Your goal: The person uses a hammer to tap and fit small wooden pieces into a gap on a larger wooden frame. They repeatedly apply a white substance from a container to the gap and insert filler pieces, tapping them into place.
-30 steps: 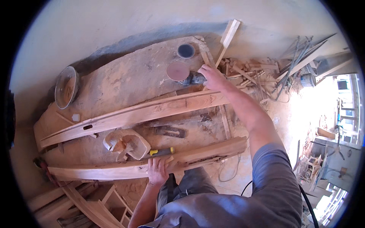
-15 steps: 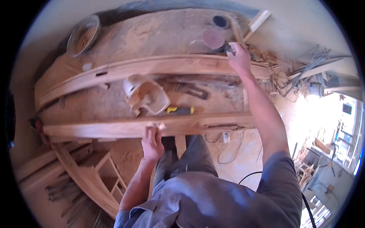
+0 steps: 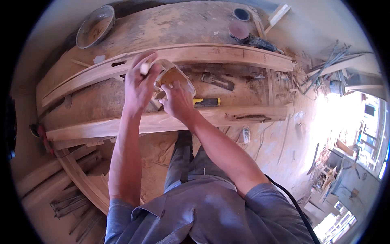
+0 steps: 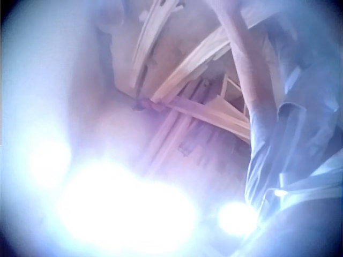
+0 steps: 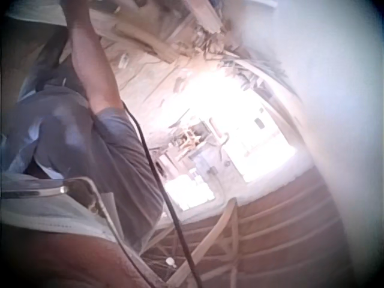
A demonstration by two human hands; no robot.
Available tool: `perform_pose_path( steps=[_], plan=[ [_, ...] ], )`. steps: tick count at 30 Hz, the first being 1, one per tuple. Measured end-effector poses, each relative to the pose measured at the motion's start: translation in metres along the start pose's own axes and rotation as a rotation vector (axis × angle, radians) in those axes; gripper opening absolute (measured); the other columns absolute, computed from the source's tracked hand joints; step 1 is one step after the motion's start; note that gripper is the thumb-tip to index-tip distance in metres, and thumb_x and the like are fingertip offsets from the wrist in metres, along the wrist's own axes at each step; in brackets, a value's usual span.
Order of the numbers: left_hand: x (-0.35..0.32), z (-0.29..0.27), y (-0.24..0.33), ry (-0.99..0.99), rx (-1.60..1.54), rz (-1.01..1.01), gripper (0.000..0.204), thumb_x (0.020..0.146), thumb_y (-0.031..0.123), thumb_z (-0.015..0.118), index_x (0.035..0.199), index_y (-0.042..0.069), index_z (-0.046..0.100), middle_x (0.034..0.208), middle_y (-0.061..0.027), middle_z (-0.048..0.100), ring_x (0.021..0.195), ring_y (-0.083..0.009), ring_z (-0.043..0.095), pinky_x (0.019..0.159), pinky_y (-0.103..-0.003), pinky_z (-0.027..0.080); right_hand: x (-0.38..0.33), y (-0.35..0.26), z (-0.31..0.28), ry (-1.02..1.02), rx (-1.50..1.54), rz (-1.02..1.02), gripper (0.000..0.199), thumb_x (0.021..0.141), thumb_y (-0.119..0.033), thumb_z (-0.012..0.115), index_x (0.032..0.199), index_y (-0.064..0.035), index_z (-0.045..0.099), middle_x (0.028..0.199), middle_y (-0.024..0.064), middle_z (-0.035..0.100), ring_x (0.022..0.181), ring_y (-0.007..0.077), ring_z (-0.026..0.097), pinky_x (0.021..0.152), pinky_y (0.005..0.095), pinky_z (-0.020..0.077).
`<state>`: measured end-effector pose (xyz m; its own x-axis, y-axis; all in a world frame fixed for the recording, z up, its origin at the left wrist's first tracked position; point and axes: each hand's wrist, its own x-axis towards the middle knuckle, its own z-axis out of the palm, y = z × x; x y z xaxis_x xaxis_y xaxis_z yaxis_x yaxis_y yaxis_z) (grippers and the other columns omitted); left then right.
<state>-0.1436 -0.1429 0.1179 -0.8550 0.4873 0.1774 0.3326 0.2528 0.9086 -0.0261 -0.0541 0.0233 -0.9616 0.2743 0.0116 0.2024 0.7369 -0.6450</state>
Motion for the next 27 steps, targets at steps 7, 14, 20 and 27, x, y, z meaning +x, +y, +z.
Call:
perform_pose_path(
  steps=[7,14,20,27],
  plan=[
    [0.011,0.015,-0.017,-0.237,0.075,-0.034,0.031,0.091,0.015,0.075,0.118,0.001,0.073,0.119,-0.0106,0.072,0.096,-0.0275,0.072,0.086,-0.033,0.055,-0.006,0.028,-0.001,0.089,0.098,0.044,0.043,0.08,-0.019,0.079,0.12,-0.0073,0.066,0.111,0.0234,0.062,0.103,0.0425,0.065,0.085,0.0529,0.0546],
    [0.02,0.017,-0.015,-0.358,-0.002,-0.343,0.035,0.092,0.017,0.076,0.123,0.002,0.071,0.099,-0.0128,0.074,0.086,-0.0192,0.069,0.082,-0.031,0.054,0.01,-0.004,0.034,0.137,-0.048,0.152,0.034,0.08,-0.025,0.076,0.106,-0.0046,0.07,0.105,0.0193,0.068,0.102,0.0375,0.068,0.088,0.0502,0.0546],
    [0.019,0.011,-0.015,-0.29,0.113,-0.186,0.031,0.092,0.019,0.071,0.12,0.003,0.073,0.101,-0.0182,0.075,0.09,-0.0304,0.073,0.082,-0.039,0.055,0.004,0.047,0.012,0.263,0.413,0.339,0.016,0.09,-0.017,0.069,0.098,-0.0032,0.073,0.072,0.0107,0.07,0.059,0.0229,0.065,0.055,0.0362,0.0504],
    [0.014,0.026,-0.011,-0.247,0.216,-0.134,0.034,0.09,0.021,0.074,0.121,0.007,0.073,0.103,-0.019,0.074,0.093,-0.0348,0.072,0.083,-0.042,0.055,-0.024,0.055,-0.024,0.431,1.213,0.742,0.017,0.092,-0.014,0.067,0.098,0.0019,0.069,0.072,0.0101,0.067,0.053,0.0154,0.061,0.044,0.027,0.0414]
  ],
)
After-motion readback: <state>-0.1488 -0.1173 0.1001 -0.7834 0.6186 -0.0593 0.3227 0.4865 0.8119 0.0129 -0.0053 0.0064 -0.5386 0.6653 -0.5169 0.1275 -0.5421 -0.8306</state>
